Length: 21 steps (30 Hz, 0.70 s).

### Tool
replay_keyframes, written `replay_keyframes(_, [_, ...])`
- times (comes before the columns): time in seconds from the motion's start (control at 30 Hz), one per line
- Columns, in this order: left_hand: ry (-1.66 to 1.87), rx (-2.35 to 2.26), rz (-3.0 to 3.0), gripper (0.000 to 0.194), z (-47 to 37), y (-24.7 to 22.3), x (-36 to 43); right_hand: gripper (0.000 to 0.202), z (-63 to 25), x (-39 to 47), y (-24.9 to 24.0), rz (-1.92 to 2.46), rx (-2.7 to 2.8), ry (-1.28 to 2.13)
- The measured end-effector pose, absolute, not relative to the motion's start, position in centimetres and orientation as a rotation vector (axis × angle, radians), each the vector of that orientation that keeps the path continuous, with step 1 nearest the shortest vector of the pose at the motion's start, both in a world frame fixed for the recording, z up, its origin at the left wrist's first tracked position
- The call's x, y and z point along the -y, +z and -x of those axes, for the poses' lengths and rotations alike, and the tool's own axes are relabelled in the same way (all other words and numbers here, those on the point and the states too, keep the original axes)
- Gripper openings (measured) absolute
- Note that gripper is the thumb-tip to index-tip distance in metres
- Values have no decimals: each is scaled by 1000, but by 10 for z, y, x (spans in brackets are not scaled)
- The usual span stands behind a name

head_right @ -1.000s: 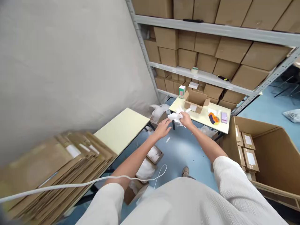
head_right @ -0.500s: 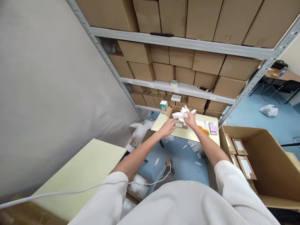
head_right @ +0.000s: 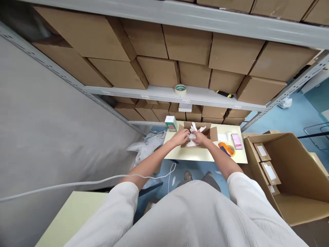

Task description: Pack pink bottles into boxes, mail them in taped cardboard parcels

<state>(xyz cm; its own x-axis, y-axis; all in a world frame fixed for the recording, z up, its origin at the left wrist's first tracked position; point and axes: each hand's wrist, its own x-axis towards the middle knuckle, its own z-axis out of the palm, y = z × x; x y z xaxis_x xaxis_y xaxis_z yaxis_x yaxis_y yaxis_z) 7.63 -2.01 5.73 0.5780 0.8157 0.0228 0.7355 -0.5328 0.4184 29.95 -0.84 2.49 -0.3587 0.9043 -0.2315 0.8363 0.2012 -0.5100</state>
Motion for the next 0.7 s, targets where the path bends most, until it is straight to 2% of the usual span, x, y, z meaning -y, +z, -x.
replay_keyframes(0.1, [306, -1254, -2425, 33, -72, 58, 9, 76, -309, -2, 27, 1676, 2408, 946])
replay_keyframes(0.2, [298, -1249, -2409, 33, -67, 61, 3, 79, -321, -10, 35, 1655, 2480, 978])
replay_keyframes(0.43, [229, -1236, -2413, 36, -58, 60, -2, 39, -341, -15, 48, 1566, 2600, 931])
replay_keyframes(0.57, [237, -1227, -2425, 34, -51, 56, -4, 29, -345, -13, 54, 1546, 2560, 876])
replay_keyframes(0.7, [311, -1265, -2396, 34, -41, 56, -6, 31, -345, -15, 63, 1533, 2494, 847])
